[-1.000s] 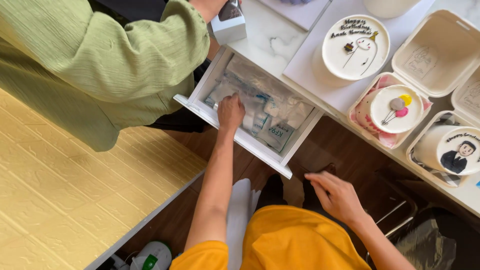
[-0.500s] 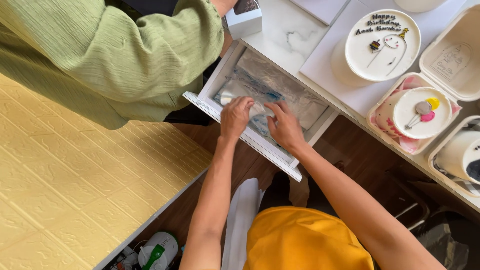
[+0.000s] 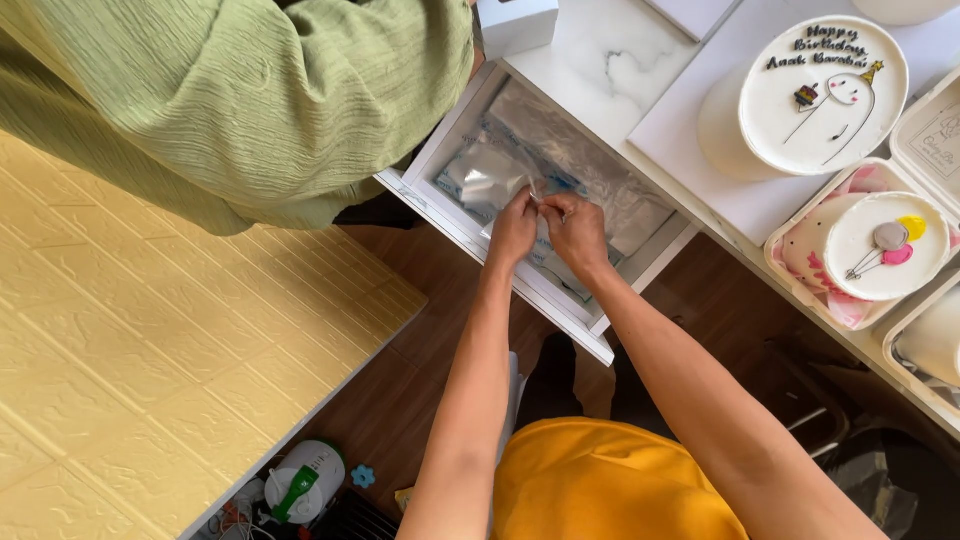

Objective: Preparing and packing small bento cakes into clamshell containers and boxes.

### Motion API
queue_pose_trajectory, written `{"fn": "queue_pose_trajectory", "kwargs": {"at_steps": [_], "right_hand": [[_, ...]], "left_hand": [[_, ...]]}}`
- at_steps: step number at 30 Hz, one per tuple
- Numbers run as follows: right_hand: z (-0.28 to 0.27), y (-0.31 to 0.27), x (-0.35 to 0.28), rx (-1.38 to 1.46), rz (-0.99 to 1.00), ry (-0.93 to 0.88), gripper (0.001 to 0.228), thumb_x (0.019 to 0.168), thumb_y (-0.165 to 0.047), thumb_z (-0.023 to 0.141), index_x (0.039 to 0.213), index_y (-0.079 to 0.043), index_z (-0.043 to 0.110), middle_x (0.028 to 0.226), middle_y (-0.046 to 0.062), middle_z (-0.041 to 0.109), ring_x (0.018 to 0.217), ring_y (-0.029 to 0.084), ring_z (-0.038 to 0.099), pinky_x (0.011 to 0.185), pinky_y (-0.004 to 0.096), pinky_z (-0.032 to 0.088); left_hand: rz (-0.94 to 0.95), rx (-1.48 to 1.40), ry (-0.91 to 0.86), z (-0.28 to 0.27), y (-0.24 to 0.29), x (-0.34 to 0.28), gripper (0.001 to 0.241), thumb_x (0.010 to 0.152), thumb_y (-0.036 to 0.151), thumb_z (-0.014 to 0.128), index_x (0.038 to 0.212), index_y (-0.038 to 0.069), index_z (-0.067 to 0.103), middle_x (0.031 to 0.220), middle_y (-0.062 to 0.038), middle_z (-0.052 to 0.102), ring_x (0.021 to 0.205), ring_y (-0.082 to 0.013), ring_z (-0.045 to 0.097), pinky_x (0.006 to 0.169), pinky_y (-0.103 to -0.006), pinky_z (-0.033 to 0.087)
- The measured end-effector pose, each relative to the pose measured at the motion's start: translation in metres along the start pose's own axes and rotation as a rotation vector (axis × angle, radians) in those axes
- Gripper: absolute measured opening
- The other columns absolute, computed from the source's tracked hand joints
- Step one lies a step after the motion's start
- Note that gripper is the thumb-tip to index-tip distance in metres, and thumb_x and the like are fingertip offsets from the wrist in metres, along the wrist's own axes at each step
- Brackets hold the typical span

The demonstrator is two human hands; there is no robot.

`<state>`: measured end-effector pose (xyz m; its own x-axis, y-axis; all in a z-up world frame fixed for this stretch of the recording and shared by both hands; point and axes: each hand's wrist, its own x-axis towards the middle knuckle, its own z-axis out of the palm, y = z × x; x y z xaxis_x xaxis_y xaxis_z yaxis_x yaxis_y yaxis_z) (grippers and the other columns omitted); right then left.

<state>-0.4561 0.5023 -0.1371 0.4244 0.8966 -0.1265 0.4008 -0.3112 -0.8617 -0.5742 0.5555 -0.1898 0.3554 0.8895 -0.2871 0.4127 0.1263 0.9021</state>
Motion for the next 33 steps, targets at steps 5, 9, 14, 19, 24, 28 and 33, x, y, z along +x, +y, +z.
{"fn": "queue_pose_trajectory", "kwargs": {"at_steps": [5, 9, 14, 19, 24, 28, 33], "right_hand": [[-0.011, 0.017, -0.009, 0.052, -0.036, 0.054, 0.012, 0.092, -0.005, 0.069, 0.100, -0.002, 0.078, 0.094, 0.011, 0.078, 0.079, 0.019, 0.073, 0.072, 0.034, 0.057], [-0.016, 0.033, -0.001, 0.413, 0.421, 0.055, 0.015, 0.101, -0.011, 0.061, 0.104, -0.001, 0.071, 0.092, 0.007, 0.071, 0.077, 0.013, 0.069, 0.064, 0.028, 0.061], [-0.017, 0.032, -0.007, 0.630, 0.365, 0.006, 0.013, 0.099, -0.010, 0.060, 0.105, 0.000, 0.067, 0.103, 0.005, 0.071, 0.077, 0.013, 0.069, 0.061, 0.029, 0.058], [-0.004, 0.038, -0.008, 0.663, 0.357, -0.028, 0.014, 0.099, -0.012, 0.065, 0.101, 0.002, 0.068, 0.092, 0.008, 0.071, 0.081, 0.015, 0.073, 0.067, 0.029, 0.063], [-0.015, 0.005, -0.002, 0.345, 0.395, -0.045, 0.030, 0.090, -0.015, 0.077, 0.109, 0.005, 0.066, 0.088, 0.010, 0.071, 0.070, 0.014, 0.071, 0.063, 0.029, 0.060], [-0.008, 0.018, 0.005, 0.160, 0.522, -0.010, 0.019, 0.089, -0.012, 0.072, 0.101, 0.001, 0.079, 0.084, 0.008, 0.075, 0.060, 0.012, 0.066, 0.055, 0.030, 0.057], [-0.001, 0.001, -0.014, 0.213, 0.355, 0.001, 0.013, 0.092, -0.010, 0.071, 0.101, -0.004, 0.077, 0.086, 0.004, 0.075, 0.062, 0.012, 0.065, 0.057, 0.029, 0.055]], "left_hand": [[0.025, -0.013, -0.019, 0.005, -0.016, 0.016, 0.034, 0.096, 0.016, 0.051, 0.120, 0.003, 0.072, 0.103, -0.021, 0.075, 0.094, -0.0352, 0.072, 0.082, -0.0427, 0.056], [-0.141, -0.417, 0.054, -0.009, -0.026, 0.021, 0.028, 0.095, 0.018, 0.058, 0.103, -0.001, 0.076, 0.089, -0.017, 0.080, 0.081, -0.0255, 0.079, 0.074, -0.0408, 0.063], [-0.312, -0.417, 0.068, -0.030, 0.028, 0.021, 0.023, 0.096, 0.025, 0.060, 0.107, 0.011, 0.075, 0.075, -0.017, 0.074, 0.068, -0.0280, 0.071, 0.063, -0.0429, 0.058], [-0.328, 0.376, -0.134, -0.029, 0.050, 0.032, 0.033, 0.083, 0.044, 0.077, 0.095, 0.014, 0.083, 0.082, -0.009, 0.078, 0.075, -0.0245, 0.073, 0.070, -0.0370, 0.055], [-0.260, 0.481, -0.233, -0.014, 0.036, 0.031, 0.022, 0.078, 0.037, 0.076, 0.094, 0.025, 0.084, 0.090, -0.007, 0.079, 0.081, -0.0275, 0.075, 0.074, -0.0397, 0.057], [-0.185, 0.689, -0.182, -0.009, 0.054, 0.026, 0.020, 0.074, 0.039, 0.081, 0.089, 0.026, 0.083, 0.102, -0.005, 0.076, 0.094, -0.0286, 0.072, 0.080, -0.0408, 0.057], [-0.278, 0.828, -0.119, -0.006, 0.007, 0.038, 0.022, 0.085, 0.038, 0.076, 0.097, 0.020, 0.080, 0.107, -0.009, 0.075, 0.100, -0.0298, 0.072, 0.083, -0.0414, 0.058]]}}
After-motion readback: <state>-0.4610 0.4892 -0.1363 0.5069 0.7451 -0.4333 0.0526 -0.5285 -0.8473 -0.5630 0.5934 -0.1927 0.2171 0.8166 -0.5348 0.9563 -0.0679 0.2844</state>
